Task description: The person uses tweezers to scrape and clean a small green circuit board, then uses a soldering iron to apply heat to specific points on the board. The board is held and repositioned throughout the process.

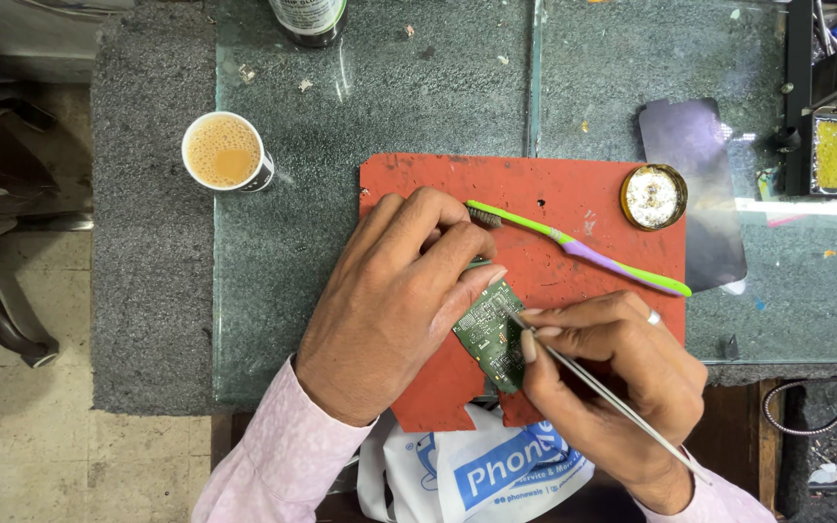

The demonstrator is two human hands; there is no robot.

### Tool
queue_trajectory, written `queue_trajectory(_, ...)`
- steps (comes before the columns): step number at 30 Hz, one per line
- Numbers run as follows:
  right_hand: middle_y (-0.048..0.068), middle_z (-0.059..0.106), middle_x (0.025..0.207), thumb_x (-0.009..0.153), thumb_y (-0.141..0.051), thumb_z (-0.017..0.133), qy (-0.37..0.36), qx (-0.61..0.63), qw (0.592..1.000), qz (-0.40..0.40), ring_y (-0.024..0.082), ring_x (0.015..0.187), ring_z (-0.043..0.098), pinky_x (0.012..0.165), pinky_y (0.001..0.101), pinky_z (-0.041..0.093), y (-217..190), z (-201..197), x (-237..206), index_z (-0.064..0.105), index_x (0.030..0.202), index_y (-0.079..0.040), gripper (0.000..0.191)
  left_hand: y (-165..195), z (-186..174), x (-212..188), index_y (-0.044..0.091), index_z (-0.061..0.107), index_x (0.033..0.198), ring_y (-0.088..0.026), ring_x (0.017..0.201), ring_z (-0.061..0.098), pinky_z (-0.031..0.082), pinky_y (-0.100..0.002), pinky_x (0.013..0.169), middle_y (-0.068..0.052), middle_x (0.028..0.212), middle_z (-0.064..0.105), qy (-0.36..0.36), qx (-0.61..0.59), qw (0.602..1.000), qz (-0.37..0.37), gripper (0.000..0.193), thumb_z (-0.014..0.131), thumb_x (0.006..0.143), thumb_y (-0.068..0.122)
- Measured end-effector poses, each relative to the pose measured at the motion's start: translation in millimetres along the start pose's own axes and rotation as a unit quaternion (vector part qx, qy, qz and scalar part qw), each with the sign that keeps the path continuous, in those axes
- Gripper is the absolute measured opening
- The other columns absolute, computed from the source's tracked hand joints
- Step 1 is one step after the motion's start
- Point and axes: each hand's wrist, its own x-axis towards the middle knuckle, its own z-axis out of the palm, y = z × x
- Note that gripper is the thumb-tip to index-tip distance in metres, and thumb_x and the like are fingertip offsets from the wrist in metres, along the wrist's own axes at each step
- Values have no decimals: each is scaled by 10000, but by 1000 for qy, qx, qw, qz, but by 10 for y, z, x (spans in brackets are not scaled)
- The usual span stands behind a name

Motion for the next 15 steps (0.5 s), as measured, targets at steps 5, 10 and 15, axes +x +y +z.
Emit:
queue_trajectory(5,150,737,931,797,76,796,4,4,1000,9,204,862,762,768,289,589,-5,-8,5,610,865,11,208,1,-1,-3,63,667,995,-221,925,586,505,-380,870,-50,1037,559,2,1,1000,2,189,796,887,149)
queue_trajectory(10,155,736,936,798,81,792,8,5,1000,19,196,850,759,741,272,582,-12,-8,6,618,875,15,201,-3,5,-2,61,669,987,-214,920,586,512,-369,870,-48,1032,557,0,0,1000,-1,192,801,881,151)
queue_trajectory(15,152,734,923,793,71,797,2,0,1000,15,201,857,760,748,272,591,-13,-6,9,607,866,8,213,-3,2,-3,58,672,985,-216,921,587,513,-370,868,-51,1031,559,-1,0,1000,-1,191,803,876,144)
